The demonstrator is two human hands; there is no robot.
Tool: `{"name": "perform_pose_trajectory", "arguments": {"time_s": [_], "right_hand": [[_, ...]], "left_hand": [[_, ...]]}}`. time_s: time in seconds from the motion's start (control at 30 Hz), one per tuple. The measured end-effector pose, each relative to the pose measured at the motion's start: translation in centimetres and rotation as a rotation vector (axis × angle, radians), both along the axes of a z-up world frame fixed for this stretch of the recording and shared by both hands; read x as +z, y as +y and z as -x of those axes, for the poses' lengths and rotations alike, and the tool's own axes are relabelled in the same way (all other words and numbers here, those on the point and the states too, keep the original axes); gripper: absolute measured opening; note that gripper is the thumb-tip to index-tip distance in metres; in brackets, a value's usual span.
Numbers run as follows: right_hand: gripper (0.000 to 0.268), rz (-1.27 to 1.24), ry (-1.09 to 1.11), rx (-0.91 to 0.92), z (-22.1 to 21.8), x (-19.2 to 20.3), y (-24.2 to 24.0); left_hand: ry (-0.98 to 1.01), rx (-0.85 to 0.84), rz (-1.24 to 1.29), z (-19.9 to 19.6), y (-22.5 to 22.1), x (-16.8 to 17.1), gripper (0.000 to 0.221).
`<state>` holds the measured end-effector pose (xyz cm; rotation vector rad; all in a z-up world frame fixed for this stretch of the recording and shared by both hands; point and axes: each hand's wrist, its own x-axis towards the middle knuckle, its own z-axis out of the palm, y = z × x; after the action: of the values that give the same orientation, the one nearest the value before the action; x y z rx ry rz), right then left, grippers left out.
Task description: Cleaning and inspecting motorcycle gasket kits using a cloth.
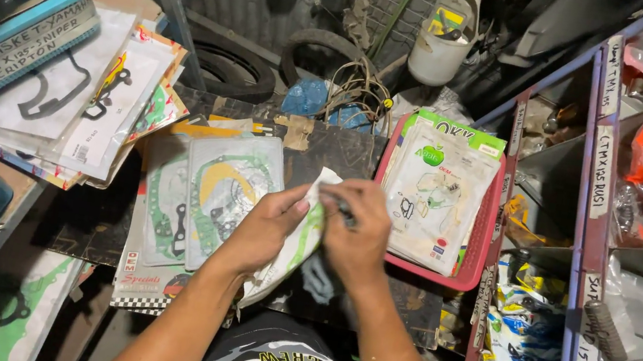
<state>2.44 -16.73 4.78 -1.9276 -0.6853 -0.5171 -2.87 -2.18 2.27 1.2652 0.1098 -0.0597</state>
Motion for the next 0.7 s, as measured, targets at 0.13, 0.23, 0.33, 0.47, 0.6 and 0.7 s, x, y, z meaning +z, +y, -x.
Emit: {"name": "perform_pose_trajectory", "arguments": {"time_s": [0.13, 0.23, 0.33, 0.47, 0.6, 0.7], "right_hand": [[0.009, -0.016, 0.014, -0.046, -0.7, 0.8, -1.1], [0.019, -0.047, 0.076, 0.017, 0.1, -0.1, -0.6], [0.025, -0.009, 0.093, 0.059, -0.7, -0.4, -1.8], [0.026, -0.186, 0.232, -0.097, -4.1, -2.1, -6.1], [0.050, -0.338, 0.599, 0.028, -5.0, -2.3, -7.3], [0.080, -0.019, 0.645, 0.263, -6.1, -7.9, -9.2]], "left_hand": [[0.005, -0.002, 0.011, 0.1, -0.7, -0.2, 0.041], [-0.010, 0.083, 0.034, -0.9, -1.1, -1.0, 0.042], [0.023, 0.113, 0.045, -0.9, -1.3, -1.5, 0.041], [0.075, 0.217, 0.199, -0.9, -1.9, -1.2, 0.041], [0.102, 0.320, 0.331, -1.2, -2.5, -1.2, 0.043], [0.183, 0.379, 0.262, -0.8, -3.7, -0.8, 0.047]]}}
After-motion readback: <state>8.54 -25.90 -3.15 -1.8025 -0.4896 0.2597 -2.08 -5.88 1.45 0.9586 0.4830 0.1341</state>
